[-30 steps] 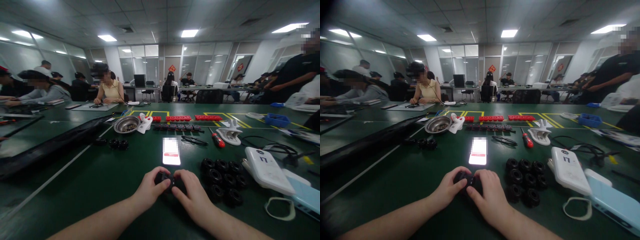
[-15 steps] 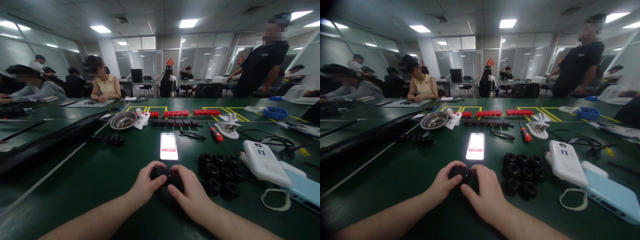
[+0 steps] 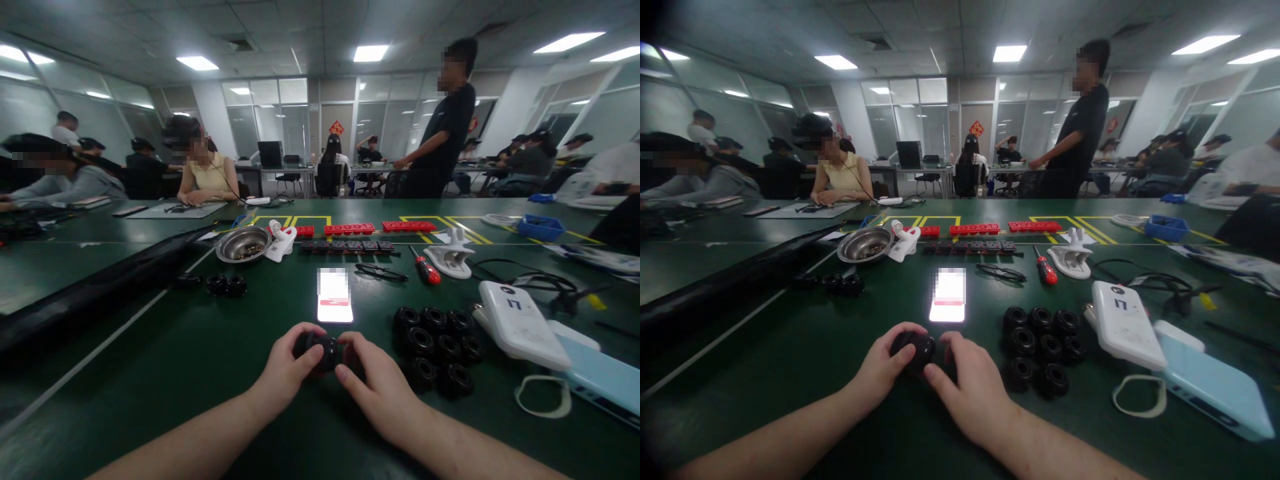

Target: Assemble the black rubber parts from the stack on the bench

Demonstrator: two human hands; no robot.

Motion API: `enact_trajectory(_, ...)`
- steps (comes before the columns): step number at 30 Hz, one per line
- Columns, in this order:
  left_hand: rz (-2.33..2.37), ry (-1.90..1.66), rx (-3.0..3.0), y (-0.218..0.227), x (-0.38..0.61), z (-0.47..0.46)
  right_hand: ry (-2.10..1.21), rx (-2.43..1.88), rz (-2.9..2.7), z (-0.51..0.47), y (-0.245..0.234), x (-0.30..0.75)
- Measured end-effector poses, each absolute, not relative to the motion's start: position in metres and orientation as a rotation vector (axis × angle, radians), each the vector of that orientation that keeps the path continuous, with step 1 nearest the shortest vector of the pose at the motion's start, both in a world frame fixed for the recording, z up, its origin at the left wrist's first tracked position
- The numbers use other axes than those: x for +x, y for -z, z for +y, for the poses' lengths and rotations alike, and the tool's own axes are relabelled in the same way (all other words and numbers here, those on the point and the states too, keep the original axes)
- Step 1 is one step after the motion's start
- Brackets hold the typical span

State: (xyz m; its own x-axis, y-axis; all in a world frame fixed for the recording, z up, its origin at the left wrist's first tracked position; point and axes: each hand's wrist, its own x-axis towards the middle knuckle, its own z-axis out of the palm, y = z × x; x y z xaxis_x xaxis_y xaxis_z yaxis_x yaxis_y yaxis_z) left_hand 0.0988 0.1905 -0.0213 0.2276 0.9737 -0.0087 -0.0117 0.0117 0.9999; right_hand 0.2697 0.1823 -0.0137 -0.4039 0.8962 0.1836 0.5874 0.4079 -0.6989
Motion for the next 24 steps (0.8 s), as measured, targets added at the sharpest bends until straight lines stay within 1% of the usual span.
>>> enact_trajectory(4,1.039,-0.996,1.315,0.0238,0.0983,0.1917,-0.81,-1.272,-2.197,0.1859,0.018,0.2671)
enact_trajectory(10,1.091,-0.923,1.382,0.0196,0.0979,0.1944,-0.76,-1.255,-2.157,0.1851,0.0147,0.2667)
enact_trajectory(16,1.12,-0.891,1.547,0.0148,0.0988,0.1881,-0.745,-1.332,-2.183,0.1872,0.0129,0.2694)
enact_trajectory(24,1.105,-0.866,1.502,0.017,0.0975,0.1912,-0.662,-1.266,-2.135,0.1848,0.0132,0.2681)
